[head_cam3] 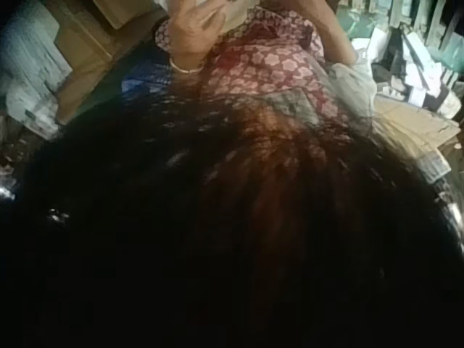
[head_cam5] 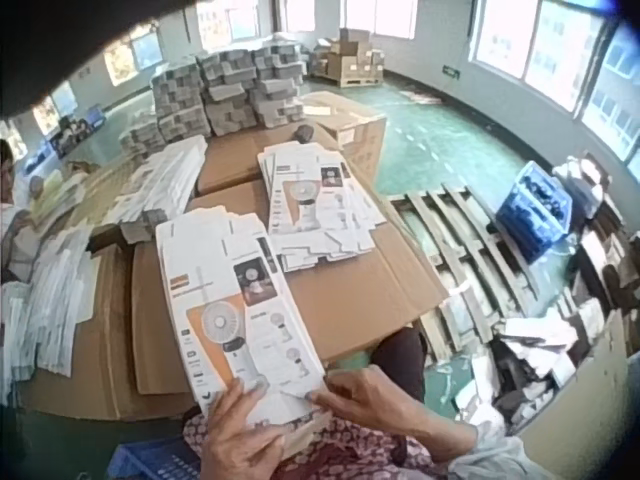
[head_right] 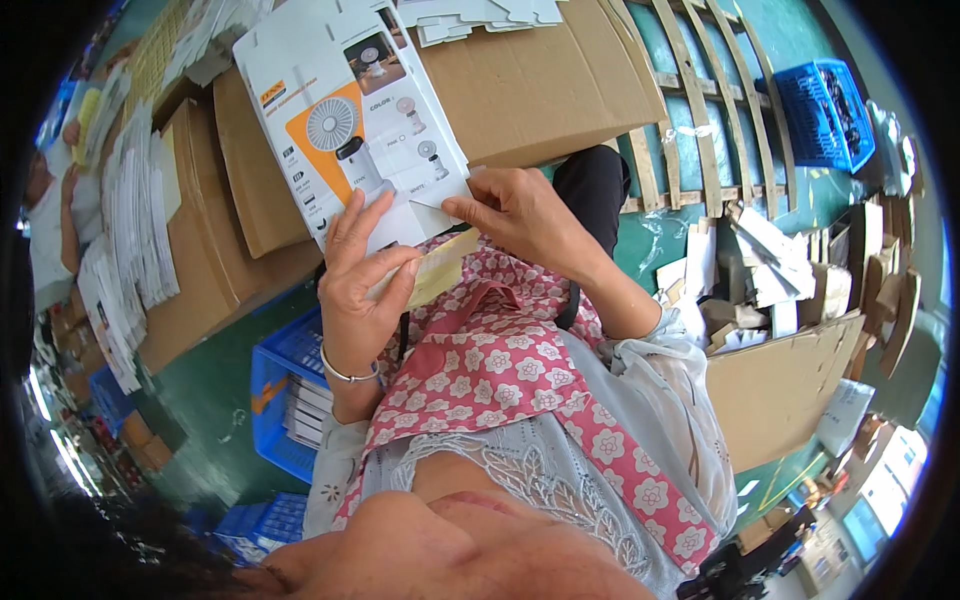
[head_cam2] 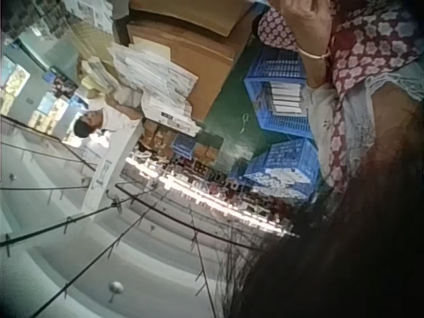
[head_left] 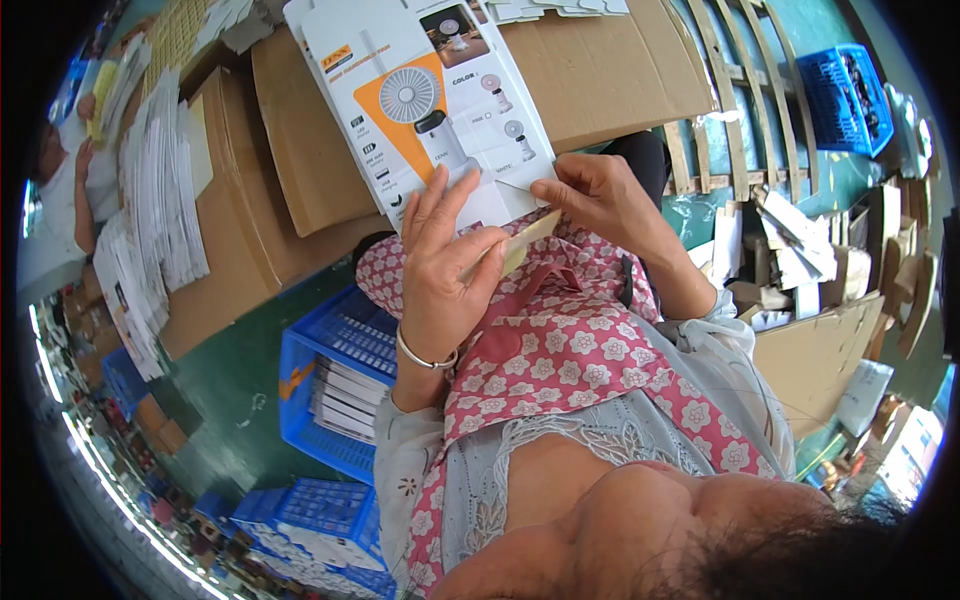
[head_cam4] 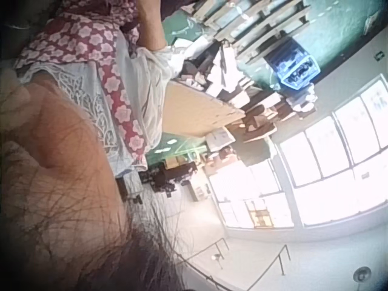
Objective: The person places stacks of flat cardboard packaging boxes into a plastic crate by hand. The person then peels stickers from a backing sheet and applies them onto the cardboard boxes.
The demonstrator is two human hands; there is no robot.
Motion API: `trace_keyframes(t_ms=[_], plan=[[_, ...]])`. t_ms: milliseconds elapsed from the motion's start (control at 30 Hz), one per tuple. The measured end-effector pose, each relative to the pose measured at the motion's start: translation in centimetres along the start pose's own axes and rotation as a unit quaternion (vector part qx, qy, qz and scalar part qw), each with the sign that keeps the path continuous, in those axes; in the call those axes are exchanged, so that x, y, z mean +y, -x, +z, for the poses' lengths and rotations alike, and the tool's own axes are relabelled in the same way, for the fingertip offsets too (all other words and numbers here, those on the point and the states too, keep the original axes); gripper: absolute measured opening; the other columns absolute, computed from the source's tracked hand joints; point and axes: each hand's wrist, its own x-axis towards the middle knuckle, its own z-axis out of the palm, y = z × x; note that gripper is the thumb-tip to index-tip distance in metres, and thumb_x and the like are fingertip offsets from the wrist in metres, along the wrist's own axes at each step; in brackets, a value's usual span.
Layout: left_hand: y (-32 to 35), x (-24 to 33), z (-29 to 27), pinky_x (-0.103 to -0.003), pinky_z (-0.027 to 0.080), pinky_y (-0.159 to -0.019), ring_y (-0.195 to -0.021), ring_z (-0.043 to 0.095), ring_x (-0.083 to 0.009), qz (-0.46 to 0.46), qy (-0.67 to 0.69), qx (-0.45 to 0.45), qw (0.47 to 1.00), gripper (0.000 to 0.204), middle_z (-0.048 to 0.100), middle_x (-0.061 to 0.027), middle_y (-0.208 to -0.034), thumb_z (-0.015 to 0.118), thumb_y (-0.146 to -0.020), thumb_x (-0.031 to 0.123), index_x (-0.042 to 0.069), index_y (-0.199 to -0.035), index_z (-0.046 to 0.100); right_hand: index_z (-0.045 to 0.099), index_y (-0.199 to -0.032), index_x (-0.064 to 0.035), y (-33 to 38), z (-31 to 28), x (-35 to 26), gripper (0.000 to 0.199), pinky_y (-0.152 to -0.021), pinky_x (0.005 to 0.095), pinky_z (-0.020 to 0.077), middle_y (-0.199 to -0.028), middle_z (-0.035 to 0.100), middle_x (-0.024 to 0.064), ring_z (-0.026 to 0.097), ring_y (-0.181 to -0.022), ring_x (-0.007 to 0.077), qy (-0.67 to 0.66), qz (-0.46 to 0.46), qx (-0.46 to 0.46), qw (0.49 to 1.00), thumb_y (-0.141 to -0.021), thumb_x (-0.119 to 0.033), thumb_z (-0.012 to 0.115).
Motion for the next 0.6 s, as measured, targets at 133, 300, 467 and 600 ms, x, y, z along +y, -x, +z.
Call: trace_keyframes(t_ms=[133, 300, 467, 600], plan=[[-0.2, 0.5, -1.2, -0.042, 0.040, -0.100, -0.123, 0.050, -0.0349, -0.004, 0.088, -0.008, 0.996, 0.014, 0.060, -0.0174, -0.121, 0.070, -0.070, 0.000, 0.004, -0.083, 0.071, 0.049, -0.067, 0.0050, 0.7, 0.0, 0.3, 0.040, -0.045, 0.0328, 0.0270, -0.054, 0.034, 0.0075, 0.029, -0.053, 0.0103, -0.075, -0.021, 0.045, 0.996, -0.091, -0.024, 0.062], [1.0, 0.9, -3.2, -0.031, 0.051, -0.079, -0.094, 0.066, -0.0283, -0.021, 0.288, 0.010, 0.957, 0.016, 0.066, -0.0229, -0.103, 0.070, -0.067, -0.003, -0.002, -0.083, 0.070, 0.057, -0.085, -0.0018, 1.0, -3.2, -1.9, 0.027, -0.047, 0.0171, 0.0332, -0.065, 0.050, -0.0031, 0.043, -0.052, 0.0024, -0.242, -0.099, 0.033, 0.965, -0.097, -0.025, 0.054], [1.0, 2.0, -3.9, -0.028, 0.051, -0.072, -0.081, 0.066, -0.0215, -0.085, 0.326, 0.016, 0.941, 0.013, 0.068, -0.0180, -0.091, 0.068, -0.072, -0.001, -0.003, -0.085, 0.070, 0.061, -0.083, -0.0030, -4.0, -7.5, -1.1, 0.036, -0.049, 0.0210, 0.0370, -0.066, 0.056, -0.0015, 0.049, -0.054, 0.0045, -0.203, -0.225, 0.183, 0.935, -0.097, -0.035, 0.052], [1.0, 1.2, -2.8, -0.029, 0.049, -0.077, -0.083, 0.065, -0.0192, -0.136, 0.333, 0.048, 0.932, 0.012, 0.069, -0.0147, -0.090, 0.067, -0.078, -0.001, -0.002, -0.089, 0.069, 0.060, -0.100, -0.0021, -10.8, -11.3, 1.0, 0.035, -0.062, 0.0275, 0.0446, -0.079, 0.060, 0.0061, 0.054, -0.065, 0.0151, -0.198, -0.065, 0.134, 0.969, -0.094, -0.036, 0.056]])
